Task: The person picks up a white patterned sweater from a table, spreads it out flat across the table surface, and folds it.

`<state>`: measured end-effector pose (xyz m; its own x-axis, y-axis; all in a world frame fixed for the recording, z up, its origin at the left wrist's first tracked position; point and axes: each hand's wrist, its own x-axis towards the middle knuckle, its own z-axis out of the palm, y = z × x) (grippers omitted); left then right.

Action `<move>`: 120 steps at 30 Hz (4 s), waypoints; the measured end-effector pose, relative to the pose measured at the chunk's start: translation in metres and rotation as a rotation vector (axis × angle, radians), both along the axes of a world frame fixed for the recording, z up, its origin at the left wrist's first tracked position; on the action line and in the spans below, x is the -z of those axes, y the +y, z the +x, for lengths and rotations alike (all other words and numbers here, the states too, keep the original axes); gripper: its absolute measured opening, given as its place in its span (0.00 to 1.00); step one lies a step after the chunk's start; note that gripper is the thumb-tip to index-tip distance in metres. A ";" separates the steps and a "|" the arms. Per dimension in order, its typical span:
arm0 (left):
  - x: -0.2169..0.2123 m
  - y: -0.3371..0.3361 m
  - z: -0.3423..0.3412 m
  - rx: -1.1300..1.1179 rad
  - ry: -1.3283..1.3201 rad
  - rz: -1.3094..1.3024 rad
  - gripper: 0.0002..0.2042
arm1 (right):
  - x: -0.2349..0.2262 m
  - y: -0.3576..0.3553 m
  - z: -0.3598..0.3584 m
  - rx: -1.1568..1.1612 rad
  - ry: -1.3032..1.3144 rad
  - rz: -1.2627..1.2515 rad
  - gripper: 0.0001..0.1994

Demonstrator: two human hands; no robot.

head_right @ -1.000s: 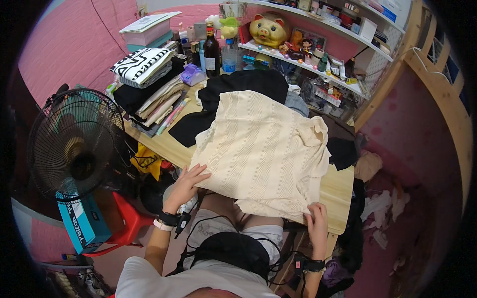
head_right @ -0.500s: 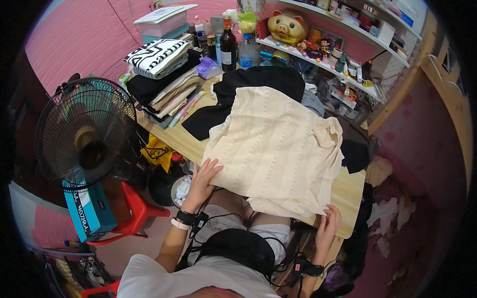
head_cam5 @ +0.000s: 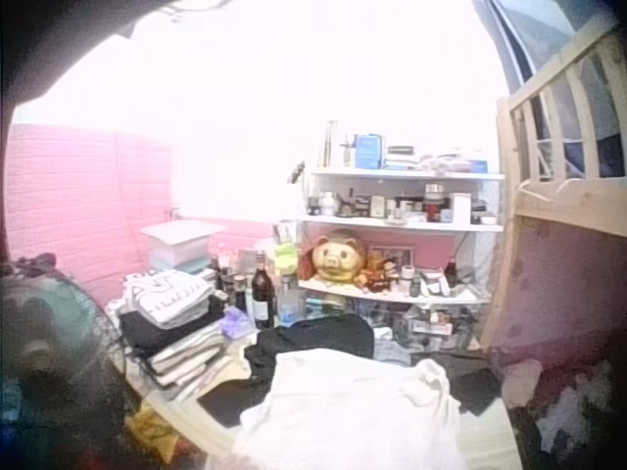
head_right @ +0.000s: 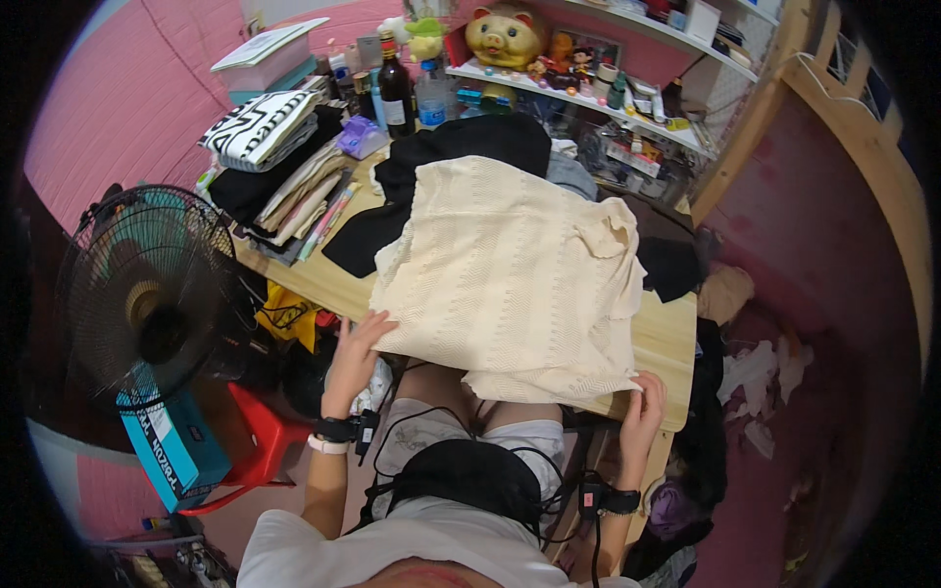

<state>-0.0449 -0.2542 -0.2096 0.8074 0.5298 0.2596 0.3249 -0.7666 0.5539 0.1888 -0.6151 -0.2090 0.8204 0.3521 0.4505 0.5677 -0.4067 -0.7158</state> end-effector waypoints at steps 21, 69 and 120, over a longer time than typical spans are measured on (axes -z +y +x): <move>-0.048 0.085 0.051 0.032 -0.275 -0.265 0.14 | -0.086 0.010 0.054 -0.296 0.350 -0.299 0.16; -0.024 0.170 0.197 -0.019 -0.081 -0.702 0.17 | -0.018 0.076 0.180 -0.240 -0.154 -0.493 0.16; -0.006 -0.026 0.050 -0.161 -0.260 -0.106 0.13 | -0.052 0.066 0.070 -0.360 0.802 -0.260 0.26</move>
<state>0.0052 -0.2799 -0.2035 0.6250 0.6803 0.3828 0.2747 -0.6507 0.7079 0.2585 -0.5486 -0.1572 0.6743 0.6578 -0.3357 0.0637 -0.5047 -0.8610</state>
